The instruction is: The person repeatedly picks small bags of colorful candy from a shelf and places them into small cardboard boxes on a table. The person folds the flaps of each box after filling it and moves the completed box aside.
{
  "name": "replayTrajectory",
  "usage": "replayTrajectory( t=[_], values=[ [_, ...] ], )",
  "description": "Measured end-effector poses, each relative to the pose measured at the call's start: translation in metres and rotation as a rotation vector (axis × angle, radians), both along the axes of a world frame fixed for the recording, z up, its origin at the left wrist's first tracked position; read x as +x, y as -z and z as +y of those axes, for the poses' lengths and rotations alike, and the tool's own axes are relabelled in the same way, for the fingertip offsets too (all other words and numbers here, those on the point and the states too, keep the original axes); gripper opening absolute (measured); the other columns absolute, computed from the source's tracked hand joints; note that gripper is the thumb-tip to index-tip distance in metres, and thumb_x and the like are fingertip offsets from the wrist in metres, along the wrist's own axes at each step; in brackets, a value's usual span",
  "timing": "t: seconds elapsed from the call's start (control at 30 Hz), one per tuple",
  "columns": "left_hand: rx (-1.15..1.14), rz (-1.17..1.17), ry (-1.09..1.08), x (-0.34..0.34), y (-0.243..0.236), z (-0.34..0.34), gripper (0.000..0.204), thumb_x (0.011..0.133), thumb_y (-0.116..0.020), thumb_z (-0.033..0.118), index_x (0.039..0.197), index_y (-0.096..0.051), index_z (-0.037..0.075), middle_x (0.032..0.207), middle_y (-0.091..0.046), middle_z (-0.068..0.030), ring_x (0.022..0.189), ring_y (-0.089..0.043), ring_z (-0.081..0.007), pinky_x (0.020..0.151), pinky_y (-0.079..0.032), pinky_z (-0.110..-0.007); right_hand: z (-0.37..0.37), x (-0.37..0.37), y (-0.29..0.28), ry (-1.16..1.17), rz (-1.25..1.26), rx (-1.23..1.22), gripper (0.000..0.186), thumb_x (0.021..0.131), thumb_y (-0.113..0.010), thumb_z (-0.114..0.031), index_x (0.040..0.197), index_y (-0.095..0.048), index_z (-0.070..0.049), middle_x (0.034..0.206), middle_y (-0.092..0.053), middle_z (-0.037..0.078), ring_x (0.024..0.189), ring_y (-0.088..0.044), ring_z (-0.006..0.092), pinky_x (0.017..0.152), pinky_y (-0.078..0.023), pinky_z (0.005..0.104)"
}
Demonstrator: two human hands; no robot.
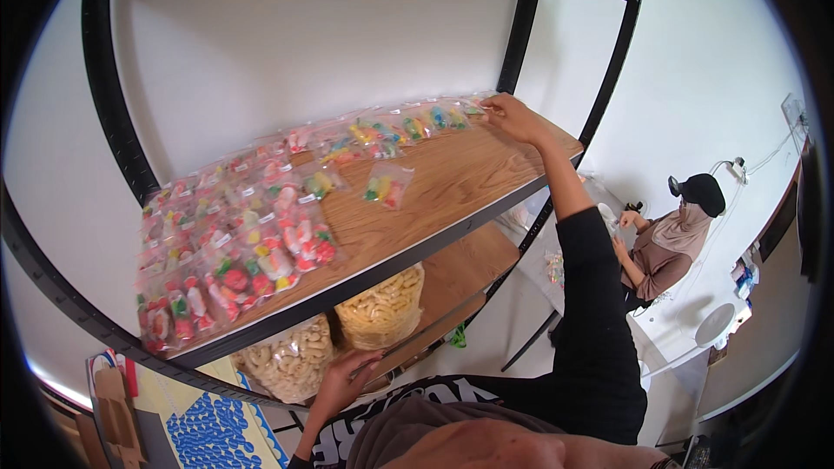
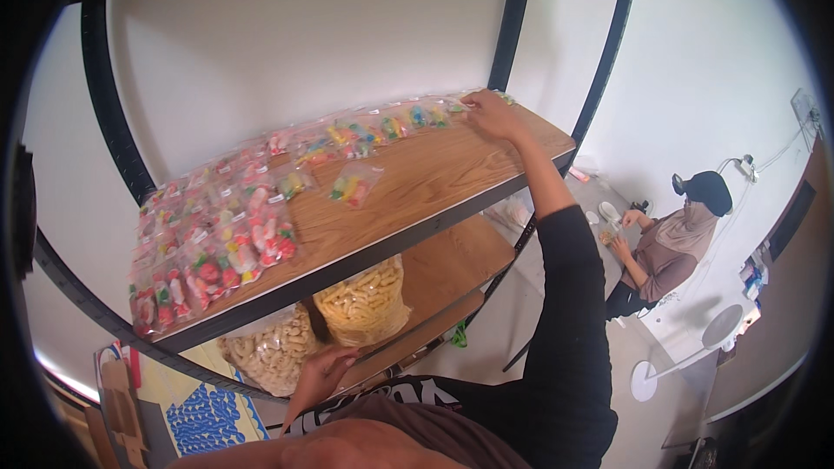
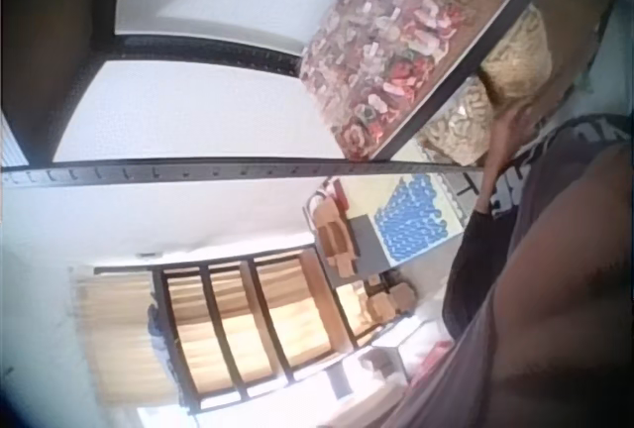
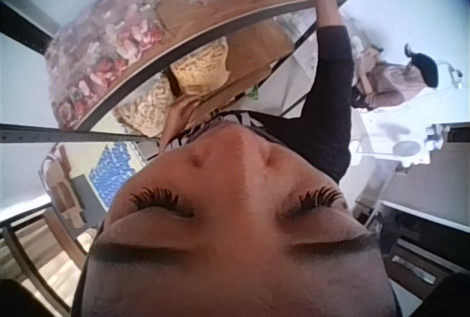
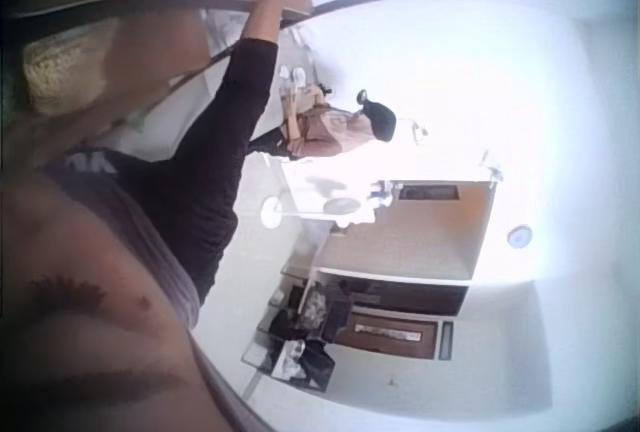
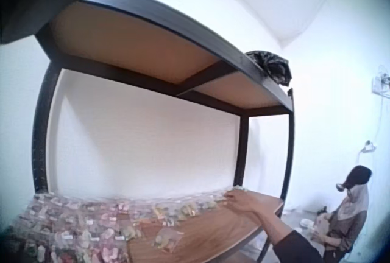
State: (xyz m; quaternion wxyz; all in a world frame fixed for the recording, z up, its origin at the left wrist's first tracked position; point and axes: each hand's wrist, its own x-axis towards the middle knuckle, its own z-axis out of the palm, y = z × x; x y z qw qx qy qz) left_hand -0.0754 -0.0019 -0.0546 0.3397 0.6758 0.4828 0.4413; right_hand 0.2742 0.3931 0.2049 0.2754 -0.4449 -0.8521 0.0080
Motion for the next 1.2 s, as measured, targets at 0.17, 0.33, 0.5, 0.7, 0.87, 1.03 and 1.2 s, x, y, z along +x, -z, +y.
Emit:
replayTrajectory(
  t=[0.17, 0.33, 0.5, 0.7, 0.87, 1.03, 1.2],
  values=[
    [0.071, 0.058, 0.088, 0.043, -0.035, 0.040, 0.023, 0.093, -0.067, 0.008, 0.115, -0.071, 0.004, 0.104, -0.072, -0.0114, 0.095, -0.069, -0.0259, 0.084, -0.054, -0.034, 0.069, 0.009, 0.017, -0.106, -0.330, 0.122, 0.056, 0.096, -0.057, -0.038, 0.139, -0.054, -0.003, 0.139, -0.051, 0.021, 0.132, -0.045, 0.0364, 0.112, -0.036, 0.0421],
    [0.096, 0.033, 0.163, 0.077, -0.067, 0.067, 0.023, 0.092, -0.067, 0.005, 0.114, -0.071, 0.004, 0.103, -0.072, -0.0106, 0.095, -0.069, -0.0255, 0.085, -0.053, -0.034, 0.041, 0.018, 0.003, -0.096, -0.347, -0.057, 0.065, 0.096, -0.058, -0.046, 0.143, -0.050, -0.003, 0.135, -0.051, 0.020, 0.127, -0.049, 0.0364, 0.110, -0.038, 0.0430],
    [0.095, -0.031, 0.203, 0.103, -0.085, 0.087, 0.022, 0.093, -0.065, 0.005, 0.114, -0.071, 0.003, 0.104, -0.073, -0.0092, 0.096, -0.069, -0.0225, 0.086, -0.052, -0.033, -0.055, 0.039, -0.015, -0.176, -0.286, -0.214, 0.065, 0.089, -0.069, -0.047, 0.137, -0.056, -0.005, 0.132, -0.053, 0.017, 0.125, -0.049, 0.0337, 0.106, -0.041, 0.0412],
    [-0.022, -0.171, 0.328, 0.149, -0.097, 0.122, 0.023, 0.098, -0.061, 0.007, 0.118, -0.069, 0.000, 0.107, -0.073, -0.0087, 0.106, -0.067, -0.0187, 0.092, -0.051, -0.032, -0.117, 0.064, -0.001, -0.418, -0.104, -0.068, 0.043, 0.075, -0.082, -0.014, 0.116, -0.069, -0.008, 0.111, -0.057, 0.008, 0.108, -0.057, 0.0274, 0.090, -0.049, 0.0366],
    [-0.129, -0.500, 0.426, 0.172, -0.090, 0.148, 0.039, 0.105, -0.052, 0.017, 0.141, -0.050, 0.002, 0.131, -0.063, -0.0130, 0.115, -0.063, -0.0217, 0.100, -0.049, -0.034, -0.158, 0.066, 0.016, -0.483, -0.040, 0.165, 0.031, 0.071, -0.080, -0.003, 0.101, -0.073, -0.010, 0.103, -0.061, 0.004, 0.101, -0.060, 0.0241, 0.082, -0.051, 0.0362],
    [-0.141, -0.826, 0.445, 0.191, -0.103, 0.151, 0.043, 0.106, -0.049, 0.021, 0.145, -0.044, 0.003, 0.131, -0.060, -0.0084, 0.112, -0.063, -0.0167, 0.096, -0.050, -0.032, -0.205, 0.057, 0.053, -0.628, -0.150, 0.285, 0.027, 0.070, -0.081, -0.009, 0.097, -0.075, -0.012, 0.102, -0.063, 0.003, 0.097, -0.062, 0.0227, 0.081, -0.051, 0.0373],
    [-0.289, -0.737, 0.389, 0.188, -0.094, 0.161, 0.036, 0.107, -0.048, 0.020, 0.137, -0.053, 0.002, 0.115, -0.065, -0.0031, 0.105, -0.062, -0.0088, 0.090, -0.049, -0.025, -0.205, 0.062, 0.055, -0.709, 0.049, 0.004, 0.024, 0.085, -0.075, -0.018, 0.107, -0.071, -0.009, 0.096, -0.062, 0.005, 0.090, -0.059, 0.0212, 0.077, -0.046, 0.0322]
  ],
)
